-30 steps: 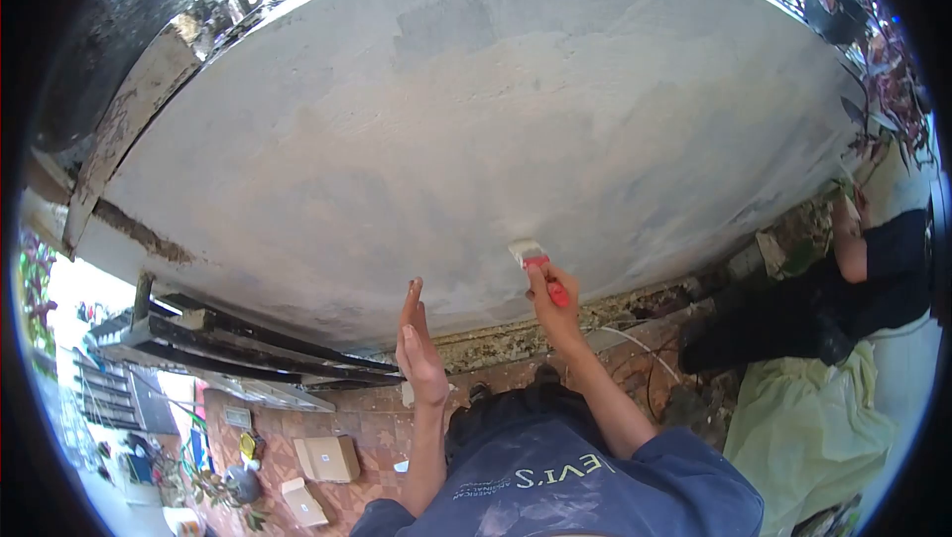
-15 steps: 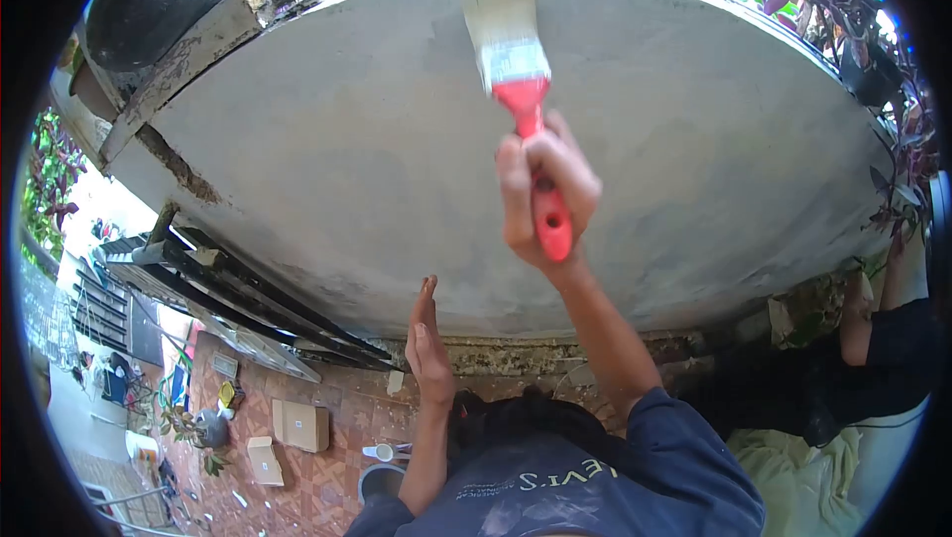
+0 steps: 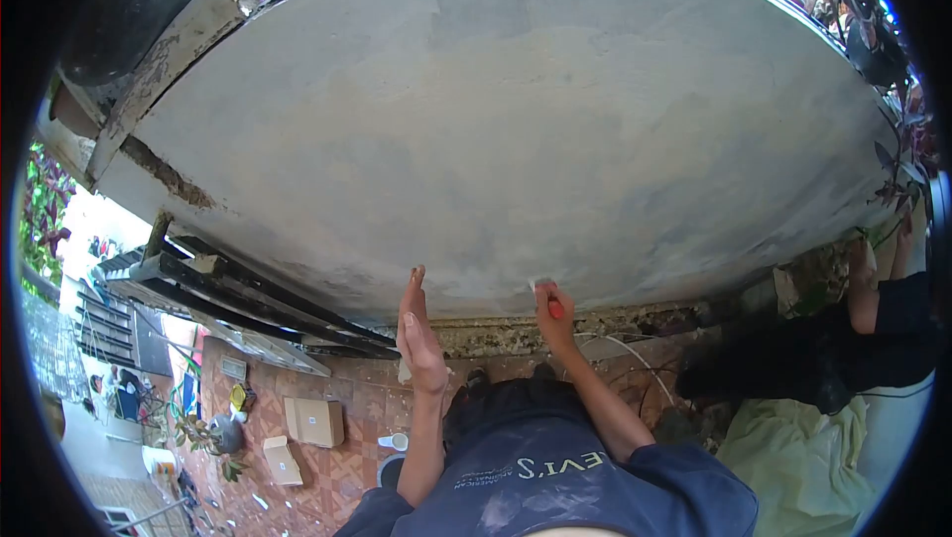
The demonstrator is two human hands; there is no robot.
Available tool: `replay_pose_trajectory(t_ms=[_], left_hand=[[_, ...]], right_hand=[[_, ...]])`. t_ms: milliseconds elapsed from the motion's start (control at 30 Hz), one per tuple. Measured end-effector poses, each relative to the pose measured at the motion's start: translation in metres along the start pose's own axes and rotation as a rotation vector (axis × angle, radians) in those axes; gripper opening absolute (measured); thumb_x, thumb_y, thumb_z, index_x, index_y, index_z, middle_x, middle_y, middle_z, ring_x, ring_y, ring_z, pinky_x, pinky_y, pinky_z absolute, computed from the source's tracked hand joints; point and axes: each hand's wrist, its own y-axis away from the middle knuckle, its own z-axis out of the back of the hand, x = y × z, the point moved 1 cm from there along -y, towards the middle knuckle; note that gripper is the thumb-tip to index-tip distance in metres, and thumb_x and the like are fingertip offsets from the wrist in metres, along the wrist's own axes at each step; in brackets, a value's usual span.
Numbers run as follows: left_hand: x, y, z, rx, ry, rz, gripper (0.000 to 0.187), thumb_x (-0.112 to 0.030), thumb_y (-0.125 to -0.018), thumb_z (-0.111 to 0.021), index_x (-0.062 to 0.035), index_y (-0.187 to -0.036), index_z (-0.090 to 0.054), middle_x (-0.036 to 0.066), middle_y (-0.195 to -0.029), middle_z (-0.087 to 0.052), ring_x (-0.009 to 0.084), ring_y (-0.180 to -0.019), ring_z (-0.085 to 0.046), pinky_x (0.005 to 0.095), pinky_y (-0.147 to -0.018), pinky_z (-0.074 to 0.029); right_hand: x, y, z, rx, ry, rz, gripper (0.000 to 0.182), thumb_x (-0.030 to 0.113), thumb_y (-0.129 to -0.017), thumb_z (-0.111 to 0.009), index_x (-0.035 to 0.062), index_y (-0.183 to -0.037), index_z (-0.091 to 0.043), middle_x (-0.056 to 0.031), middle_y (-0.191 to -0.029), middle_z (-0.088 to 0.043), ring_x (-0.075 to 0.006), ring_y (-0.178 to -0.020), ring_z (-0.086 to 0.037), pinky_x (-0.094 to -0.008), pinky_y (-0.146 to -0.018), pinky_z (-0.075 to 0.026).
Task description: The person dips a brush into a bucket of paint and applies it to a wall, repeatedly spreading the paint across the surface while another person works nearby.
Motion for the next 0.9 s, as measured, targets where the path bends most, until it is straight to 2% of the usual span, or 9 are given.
replay_pose_trajectory(t_ms=[133, 200, 300, 433, 467, 733, 800, 833, 900], left_hand=[[0.002, -0.010, 0.003, 0.056, 0.027, 0.045, 0.050, -0.028, -0.102, -0.024, 0.0026, -0.138, -0.038, 0.016, -0.144, -0.039, 0.0273, -0.138, -0.028, 0.0427, -0.115, -0.015], [0.003, -0.013, 0.003, 0.087, 0.037, 0.054, 0.050, -0.028, -0.102, -0.024, 0.0027, -0.138, -0.038, 0.016, -0.143, -0.039, 0.0274, -0.138, -0.028, 0.0426, -0.115, -0.015], [0.006, -0.022, -0.001, 0.116, 0.058, 0.083, 0.049, -0.028, -0.102, -0.024, 0.0028, -0.138, -0.038, 0.016, -0.143, -0.039, 0.0275, -0.138, -0.028, 0.0426, -0.115, -0.016], [0.004, -0.026, -0.009, 0.152, 0.029, 0.108, 0.050, -0.032, -0.101, -0.024, -0.0028, -0.138, -0.039, 0.013, -0.144, -0.039, 0.0268, -0.139, -0.026, 0.0468, -0.115, -0.013], [0.005, -0.026, -0.008, 0.151, 0.032, 0.113, 0.050, -0.032, -0.101, -0.024, -0.0028, -0.138, -0.039, 0.013, -0.144, -0.039, 0.0268, -0.139, -0.026, 0.0468, -0.115, -0.013], [0.021, -0.023, 0.001, 0.142, -0.019, 0.139, 0.053, -0.037, -0.101, -0.026, -0.0038, -0.140, -0.037, 0.013, -0.145, -0.037, 0.0267, -0.140, -0.025, 0.0479, -0.115, -0.013], [0.022, -0.020, 0.002, 0.128, -0.026, 0.149, 0.053, -0.038, -0.101, -0.026, -0.0039, -0.140, -0.037, 0.013, -0.146, -0.037, 0.0266, -0.140, -0.025, 0.0479, -0.115, -0.013], [0.023, -0.020, 0.000, 0.116, -0.022, 0.147, 0.053, -0.038, -0.101, -0.026, -0.0040, -0.140, -0.037, 0.013, -0.146, -0.036, 0.0265, -0.140, -0.024, 0.0478, -0.115, -0.013], [0.021, -0.018, -0.004, 0.100, -0.031, 0.153, 0.053, -0.037, -0.101, -0.026, -0.0023, -0.140, -0.037, 0.013, -0.145, -0.037, 0.0265, -0.140, -0.025, 0.0476, -0.115, -0.013]], right_hand=[[0.134, -0.046, -0.005, -0.158, -0.266, -0.027, 0.031, 0.016, -0.095, -0.053, -0.0014, -0.070, -0.051, 0.0022, -0.064, -0.050, -0.0063, -0.060, -0.043, -0.0233, -0.055, -0.037], [0.190, -0.060, 0.006, -0.096, -0.471, 0.228, 0.031, 0.015, -0.095, -0.053, -0.0003, -0.068, -0.048, 0.0009, -0.063, -0.050, -0.0065, -0.060, -0.045, -0.0241, -0.055, -0.038], [0.270, -0.059, 0.019, -0.185, -0.457, 0.517, 0.027, 0.010, -0.093, -0.051, 0.0000, -0.069, -0.046, -0.0025, -0.066, -0.047, -0.0095, -0.059, -0.044, -0.0250, -0.054, -0.037], [0.313, -0.056, 0.033, -0.100, -0.481, 1.013, 0.020, 0.004, -0.090, -0.048, -0.0021, -0.071, -0.046, -0.0098, -0.073, -0.048, -0.0149, -0.059, -0.044, -0.0289, -0.050, -0.038], [0.308, -0.055, 0.033, -0.072, -0.525, 1.044, 0.016, 0.002, -0.086, -0.050, -0.0025, -0.072, -0.046, -0.0133, -0.075, -0.048, -0.0178, -0.061, -0.046, -0.0310, -0.047, -0.037], [0.108, -0.032, 0.006, -0.126, -0.021, 0.640, 0.022, 0.003, -0.087, -0.056, 0.0005, -0.068, -0.046, -0.0076, -0.071, -0.048, -0.0131, -0.060, -0.046, -0.0249, -0.052, -0.034], [0.064, -0.005, 0.010, -0.097, 0.063, 0.325, 0.024, 0.005, -0.088, -0.059, 0.0010, -0.068, -0.045, -0.0054, -0.068, -0.046, -0.0106, -0.060, -0.044, -0.0247, -0.052, -0.033], [0.034, 0.006, 0.014, -0.093, 0.057, 0.322, 0.024, 0.005, -0.088, -0.059, 0.0010, -0.068, -0.045, -0.0054, -0.068, -0.046, -0.0106, -0.060, -0.044, -0.0247, -0.052, -0.033], [-0.028, 0.022, 0.023, -0.055, -0.047, -0.020, 0.025, 0.007, -0.090, -0.057, 0.0014, -0.068, -0.045, -0.0021, -0.064, -0.045, -0.0076, -0.060, -0.041, -0.0245, -0.052, -0.033]])
